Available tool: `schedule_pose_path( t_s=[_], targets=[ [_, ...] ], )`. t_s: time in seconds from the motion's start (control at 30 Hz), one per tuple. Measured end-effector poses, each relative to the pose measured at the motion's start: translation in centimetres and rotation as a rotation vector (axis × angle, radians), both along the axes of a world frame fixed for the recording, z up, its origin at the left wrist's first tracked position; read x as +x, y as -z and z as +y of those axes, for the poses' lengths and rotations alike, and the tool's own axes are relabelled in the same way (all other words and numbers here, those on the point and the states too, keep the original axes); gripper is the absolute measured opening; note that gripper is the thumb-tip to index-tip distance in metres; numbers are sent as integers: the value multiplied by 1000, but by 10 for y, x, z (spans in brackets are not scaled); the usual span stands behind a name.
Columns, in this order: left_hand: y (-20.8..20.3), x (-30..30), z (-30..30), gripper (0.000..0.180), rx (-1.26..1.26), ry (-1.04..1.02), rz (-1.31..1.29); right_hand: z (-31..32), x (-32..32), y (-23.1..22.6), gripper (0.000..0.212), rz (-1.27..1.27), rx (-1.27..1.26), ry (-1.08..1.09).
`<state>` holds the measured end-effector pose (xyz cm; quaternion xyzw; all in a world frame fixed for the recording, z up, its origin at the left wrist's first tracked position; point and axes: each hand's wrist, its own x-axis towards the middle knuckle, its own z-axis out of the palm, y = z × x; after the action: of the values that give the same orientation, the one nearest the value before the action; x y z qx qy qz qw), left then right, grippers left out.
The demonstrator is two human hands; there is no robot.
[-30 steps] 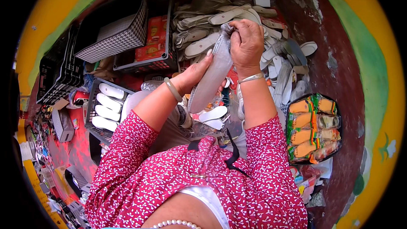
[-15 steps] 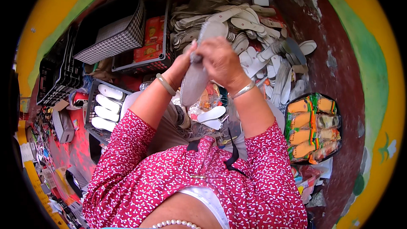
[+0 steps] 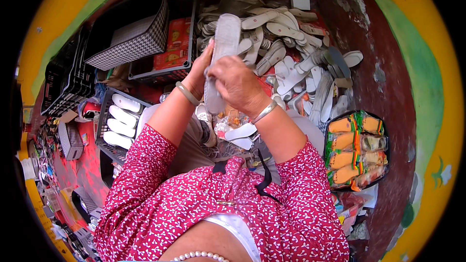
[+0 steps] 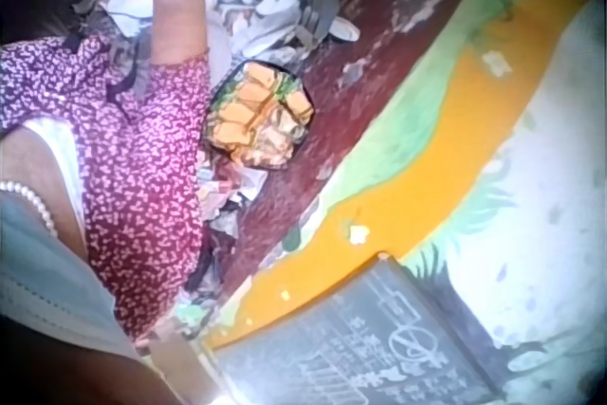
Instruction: The person sorts white shoe insoles from a large pile into a black plastic crate by hand, handling them in small stacks and placing them neatly.
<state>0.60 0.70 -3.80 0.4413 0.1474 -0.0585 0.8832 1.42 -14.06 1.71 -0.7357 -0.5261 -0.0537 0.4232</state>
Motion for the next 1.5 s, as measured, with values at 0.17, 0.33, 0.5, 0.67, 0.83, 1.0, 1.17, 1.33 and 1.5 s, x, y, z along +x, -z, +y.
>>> schedule_pose_path(
  t_s=[0.17,0.33,0.5,0.67,0.83,1.0,1.17,1.33,1.5],
  targets=[
    [-24,-7,8,57,-265,145,-67,-14,6,9,17,541,-252,-393],
    [-29,-7,2,47,-239,75,-79,-44,44,-9,19,1070,316,-232],
    [-24,-6,-2,35,7,-17,-109,-63,91,1,32,1223,1005,27],
    [-31,-11,-8,34,88,151,-203,-45,90,0,33,1044,888,19],
    [-30,-16,-20,37,67,181,-156,-23,75,3,29,372,432,237],
    [-25,-11,-18,32,81,89,-143,-14,58,2,30,-59,179,357],
    [-16,-2,1,26,5,-148,-182,0,36,15,26,281,308,100],
    [-17,0,16,27,-134,-332,-130,2,21,-1,29,393,300,-13],
    [5,12,46,26,-227,-536,-110,5,4,0,32,315,271,-48]
  ],
)
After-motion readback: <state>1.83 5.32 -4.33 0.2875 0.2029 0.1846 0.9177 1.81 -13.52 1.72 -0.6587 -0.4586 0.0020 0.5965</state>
